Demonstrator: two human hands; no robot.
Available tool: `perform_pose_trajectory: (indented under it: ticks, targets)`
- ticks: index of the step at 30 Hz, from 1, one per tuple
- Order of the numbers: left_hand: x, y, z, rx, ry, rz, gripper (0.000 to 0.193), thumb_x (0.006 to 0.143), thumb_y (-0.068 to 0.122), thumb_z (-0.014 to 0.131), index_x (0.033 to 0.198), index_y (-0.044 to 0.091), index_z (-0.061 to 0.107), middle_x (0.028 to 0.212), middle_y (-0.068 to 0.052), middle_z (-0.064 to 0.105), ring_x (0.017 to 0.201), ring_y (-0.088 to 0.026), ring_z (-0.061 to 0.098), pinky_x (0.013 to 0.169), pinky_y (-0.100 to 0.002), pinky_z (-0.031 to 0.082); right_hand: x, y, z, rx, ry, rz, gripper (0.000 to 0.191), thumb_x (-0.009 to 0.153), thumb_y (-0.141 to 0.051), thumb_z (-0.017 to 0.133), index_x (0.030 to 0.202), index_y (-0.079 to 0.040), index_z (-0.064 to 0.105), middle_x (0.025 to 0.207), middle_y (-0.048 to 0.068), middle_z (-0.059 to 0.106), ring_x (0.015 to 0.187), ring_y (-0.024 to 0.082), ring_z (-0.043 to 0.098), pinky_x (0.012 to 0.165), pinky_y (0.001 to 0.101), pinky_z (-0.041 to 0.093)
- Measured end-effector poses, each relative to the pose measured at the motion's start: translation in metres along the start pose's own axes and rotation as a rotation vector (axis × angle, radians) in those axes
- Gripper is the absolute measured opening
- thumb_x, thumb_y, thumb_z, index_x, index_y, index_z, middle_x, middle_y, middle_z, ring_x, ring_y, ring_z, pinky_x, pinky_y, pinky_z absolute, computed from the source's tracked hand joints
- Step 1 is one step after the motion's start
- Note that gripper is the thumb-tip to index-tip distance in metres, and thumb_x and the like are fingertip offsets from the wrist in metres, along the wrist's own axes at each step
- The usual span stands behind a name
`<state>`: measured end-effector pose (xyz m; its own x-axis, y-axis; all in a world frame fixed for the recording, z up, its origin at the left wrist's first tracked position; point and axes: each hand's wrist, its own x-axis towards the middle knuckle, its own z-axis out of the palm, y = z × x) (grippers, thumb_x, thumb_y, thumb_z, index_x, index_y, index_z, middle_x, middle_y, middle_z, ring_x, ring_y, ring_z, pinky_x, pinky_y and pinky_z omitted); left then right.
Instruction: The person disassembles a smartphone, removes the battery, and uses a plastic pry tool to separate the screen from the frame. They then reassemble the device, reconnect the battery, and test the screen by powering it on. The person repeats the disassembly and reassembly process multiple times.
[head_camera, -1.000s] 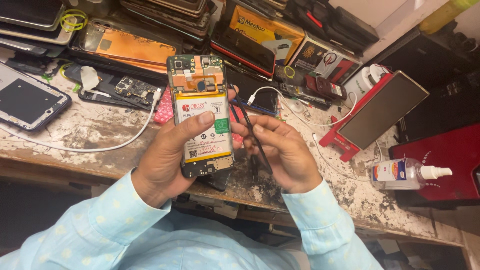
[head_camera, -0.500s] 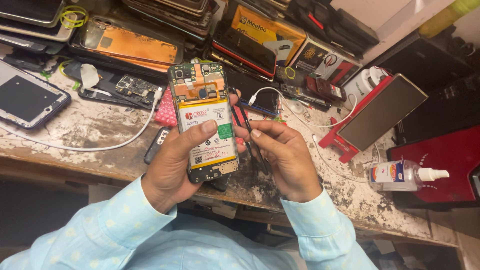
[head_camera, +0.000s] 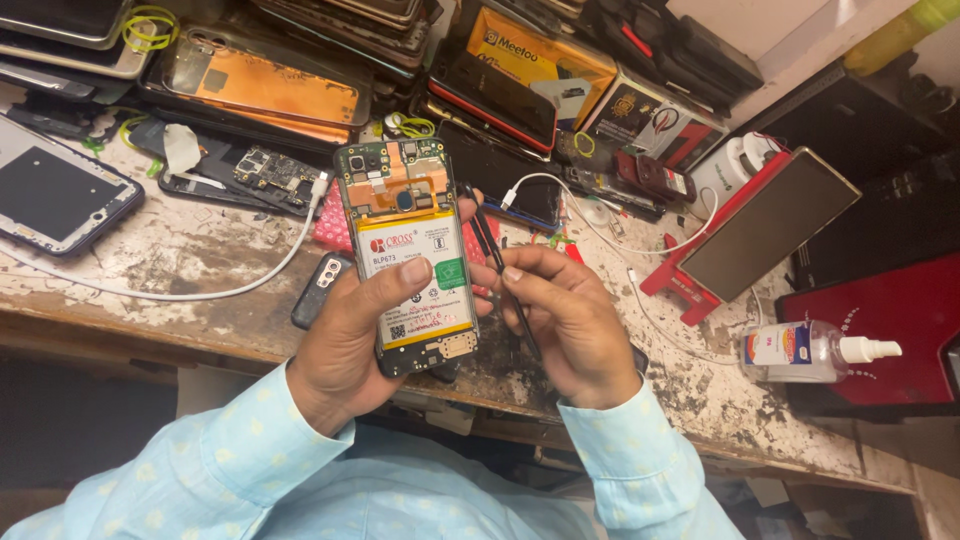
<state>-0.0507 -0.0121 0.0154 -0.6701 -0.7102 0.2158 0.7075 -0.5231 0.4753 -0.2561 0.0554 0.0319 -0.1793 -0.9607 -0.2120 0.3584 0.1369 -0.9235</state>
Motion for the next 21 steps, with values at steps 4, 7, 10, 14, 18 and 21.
perform_pose_trajectory:
  ticks: [4,7,10,14,18,21]
  targets:
    - [-0.002,-0.002,-0.001,0.029,-0.024,-0.001,0.072,0.098,0.028,0.067,0.158,-0.003,0.039,0.126,-0.021,0.064,0.111,-0.027,0.068,0.101,-0.043,0.057,-0.004,0.006,0.003,-0.047,0.052,-0.054,0.02,0.094,-0.007,0.068,0.113,0.0,0.068,0.108,0.018,0.075,0.079,0.011,0.063,0.07,0.0255,0.051]
    - [-0.004,-0.003,0.0,0.01,-0.025,0.056,0.076,0.101,0.05,0.053,0.156,0.0,0.038,0.141,-0.019,0.059,0.113,-0.028,0.068,0.099,-0.045,0.057,-0.008,0.009,0.006,-0.041,0.085,-0.101,0.019,0.094,-0.005,0.068,0.112,0.002,0.068,0.102,0.013,0.075,0.077,0.011,0.063,0.07,0.0249,0.052]
    - [-0.007,-0.006,-0.001,-0.028,-0.023,0.108,0.087,0.102,0.068,0.032,0.154,-0.001,0.042,0.148,-0.018,0.057,0.113,-0.027,0.067,0.099,-0.045,0.057,-0.014,0.007,0.01,-0.076,0.164,-0.159,0.02,0.093,-0.003,0.069,0.112,0.003,0.069,0.096,0.008,0.073,0.076,0.011,0.063,0.069,0.0242,0.051]
    - [-0.011,-0.021,-0.002,-0.086,0.157,0.154,0.076,0.105,0.062,0.021,0.15,0.005,0.045,0.141,-0.017,0.06,0.108,-0.025,0.065,0.096,-0.043,0.054,-0.029,0.002,0.022,-0.149,0.229,-0.236,0.018,0.093,-0.001,0.069,0.11,0.004,0.07,0.094,0.008,0.073,0.075,0.01,0.062,0.065,0.0234,0.048]
    - [-0.011,-0.037,-0.009,-0.147,0.192,0.17,0.071,0.113,0.058,0.024,0.149,0.002,0.049,0.13,-0.016,0.061,0.113,-0.023,0.063,0.103,-0.041,0.05,-0.039,0.008,0.046,-0.351,0.23,-0.345,0.018,0.09,0.002,0.069,0.108,0.003,0.071,0.096,0.005,0.073,0.082,0.008,0.066,0.075,0.0206,0.052]
    - [-0.01,-0.045,-0.012,-0.218,0.224,0.17,0.066,0.112,0.054,0.028,0.149,0.004,0.047,0.133,-0.014,0.06,0.122,-0.023,0.059,0.11,-0.042,0.045,-0.042,0.015,0.067,-0.624,0.134,-0.539,0.012,0.095,0.001,0.071,0.106,0.002,0.073,0.098,0.001,0.065,0.082,0.005,0.056,0.071,0.0195,0.044]
